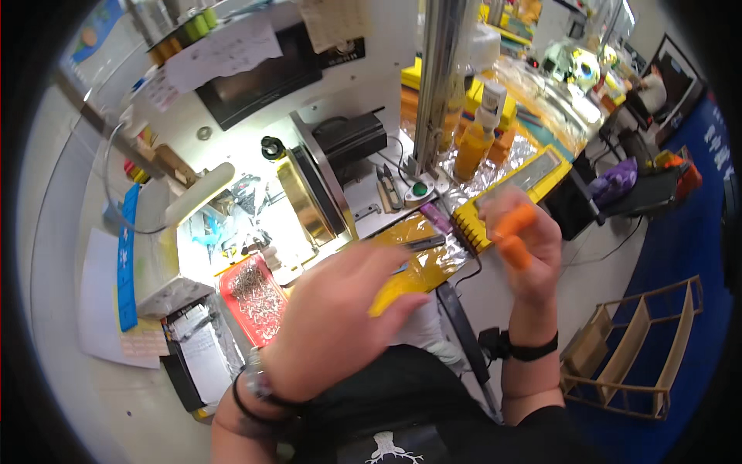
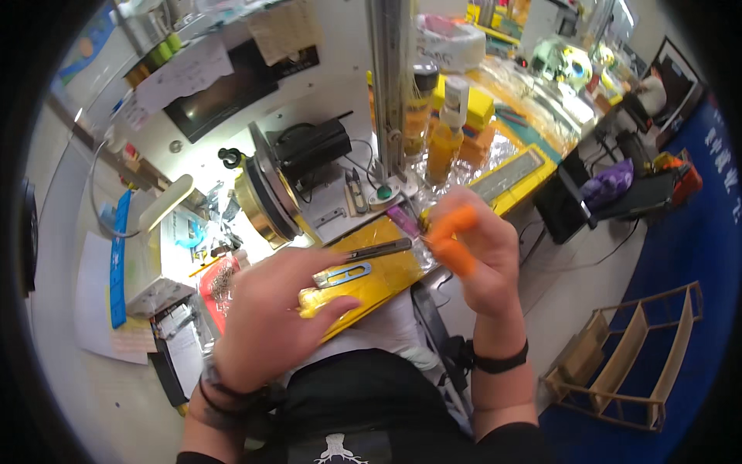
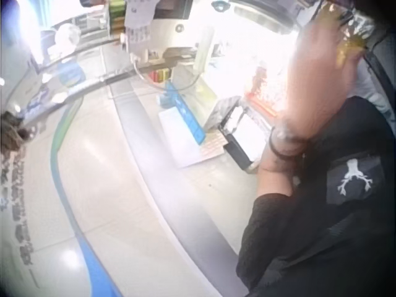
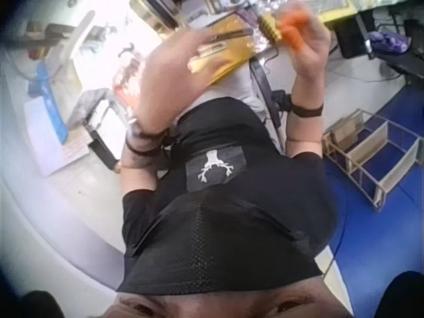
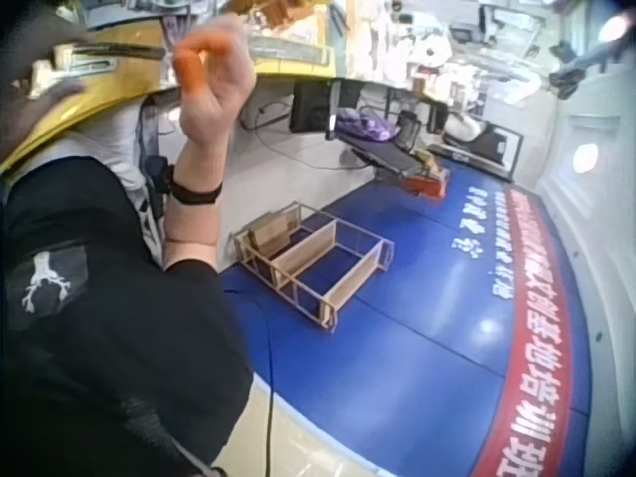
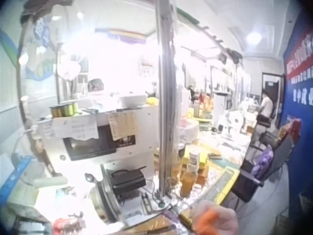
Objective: Assembling and repairing small electronic components using tweezers, pliers, and adhesive.
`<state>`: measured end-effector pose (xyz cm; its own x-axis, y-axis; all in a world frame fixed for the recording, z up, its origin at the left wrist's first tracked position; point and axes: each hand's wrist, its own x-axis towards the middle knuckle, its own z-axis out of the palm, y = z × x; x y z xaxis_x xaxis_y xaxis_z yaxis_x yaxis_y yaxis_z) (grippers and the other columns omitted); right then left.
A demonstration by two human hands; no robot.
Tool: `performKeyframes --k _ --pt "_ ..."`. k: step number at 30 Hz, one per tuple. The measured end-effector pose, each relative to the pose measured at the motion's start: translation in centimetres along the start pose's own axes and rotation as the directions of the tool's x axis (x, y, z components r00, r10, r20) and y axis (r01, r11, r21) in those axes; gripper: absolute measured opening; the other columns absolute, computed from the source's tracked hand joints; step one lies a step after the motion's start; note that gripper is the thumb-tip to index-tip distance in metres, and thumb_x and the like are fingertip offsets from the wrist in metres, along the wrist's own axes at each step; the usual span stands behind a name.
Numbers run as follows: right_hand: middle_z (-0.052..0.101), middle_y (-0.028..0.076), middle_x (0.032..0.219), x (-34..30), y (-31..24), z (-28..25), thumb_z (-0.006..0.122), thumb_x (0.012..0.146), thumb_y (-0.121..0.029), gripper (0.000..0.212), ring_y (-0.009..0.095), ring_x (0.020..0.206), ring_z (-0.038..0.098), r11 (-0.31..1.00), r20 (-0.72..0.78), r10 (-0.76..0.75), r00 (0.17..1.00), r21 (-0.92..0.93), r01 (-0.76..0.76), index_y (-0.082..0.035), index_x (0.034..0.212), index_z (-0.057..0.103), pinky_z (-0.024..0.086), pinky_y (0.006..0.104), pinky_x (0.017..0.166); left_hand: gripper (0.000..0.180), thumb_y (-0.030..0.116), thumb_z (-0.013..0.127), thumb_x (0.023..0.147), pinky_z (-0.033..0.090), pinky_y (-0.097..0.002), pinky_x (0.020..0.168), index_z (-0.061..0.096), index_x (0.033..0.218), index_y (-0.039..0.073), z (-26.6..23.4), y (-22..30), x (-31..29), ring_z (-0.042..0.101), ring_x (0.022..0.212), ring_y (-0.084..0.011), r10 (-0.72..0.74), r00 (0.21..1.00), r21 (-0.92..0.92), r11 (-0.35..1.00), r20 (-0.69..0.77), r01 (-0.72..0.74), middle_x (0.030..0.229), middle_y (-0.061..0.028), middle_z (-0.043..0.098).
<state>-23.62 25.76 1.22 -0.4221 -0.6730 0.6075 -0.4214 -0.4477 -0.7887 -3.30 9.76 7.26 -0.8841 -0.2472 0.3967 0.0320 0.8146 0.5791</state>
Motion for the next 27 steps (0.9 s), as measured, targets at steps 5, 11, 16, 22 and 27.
performKeyframes --k 5,11,16,22,27 --pt "0.055 0.005 0.085 -3.0 -2.2 -0.8 0.058 0.104 -0.019 0.017 0.020 0.076 0.059 0.804 -0.272 0.184 0.945 0.594 0.015 -0.005 0.115 0.057 0.046 0.0453 0.104 0.086 0.021 0.085 0.079 0.047 -0.0471 0.111 0.045 0.153 0.002 6.8 -1.1 4.6 0.052 0.132 -0.0470 0.214 0.977 0.047 0.976 -0.015 -0.213 0.158 -0.0274 0.041" --pt "0.052 0.003 0.081 -3.3 -2.6 -1.2 0.055 0.107 -0.017 0.012 0.016 0.069 0.050 0.846 -0.420 0.209 0.883 0.531 0.053 -0.006 0.105 0.059 0.047 0.0396 0.089 0.090 0.022 0.083 0.079 0.042 -0.0496 0.113 0.039 0.154 -0.001 11.1 -5.5 6.5 0.048 0.134 -0.0450 0.192 0.981 0.079 0.979 -0.021 -0.190 0.158 -0.0263 0.041" --pt "0.053 0.003 0.079 2.3 -6.7 -0.6 0.057 0.106 -0.015 0.011 0.015 0.070 0.051 0.900 -0.326 0.103 0.940 0.433 0.052 -0.004 0.104 0.059 0.047 0.0353 0.081 0.096 0.020 0.083 0.078 0.042 -0.0467 0.110 0.033 0.156 -0.006 13.3 -4.7 7.2 0.051 0.121 -0.0437 0.266 0.960 -0.056 0.961 -0.090 -0.272 0.152 -0.0267 0.046" --pt "0.060 0.004 0.079 18.0 -11.8 1.2 0.060 0.108 -0.024 0.022 0.012 0.066 0.059 0.985 -0.090 -0.097 0.991 0.133 0.108 -0.003 0.102 0.062 0.048 0.0283 0.062 0.100 0.016 0.083 0.079 0.043 -0.0461 0.107 0.026 0.157 -0.011 10.0 -0.9 5.2 0.052 0.118 -0.0431 0.271 0.947 -0.050 0.958 -0.171 -0.283 0.148 -0.0273 0.048" --pt "0.060 0.002 0.073 29.2 -15.3 -0.4 0.063 0.106 -0.025 0.025 0.011 0.059 0.054 0.989 -0.266 -0.083 0.960 0.093 0.111 -0.006 0.090 0.066 0.043 0.0278 0.054 0.105 0.020 0.084 0.079 0.040 -0.0504 0.109 0.022 0.159 -0.008 7.0 1.4 4.5 0.051 0.122 -0.0453 0.289 0.919 0.055 0.957 -0.269 -0.285 0.150 -0.0277 0.047"
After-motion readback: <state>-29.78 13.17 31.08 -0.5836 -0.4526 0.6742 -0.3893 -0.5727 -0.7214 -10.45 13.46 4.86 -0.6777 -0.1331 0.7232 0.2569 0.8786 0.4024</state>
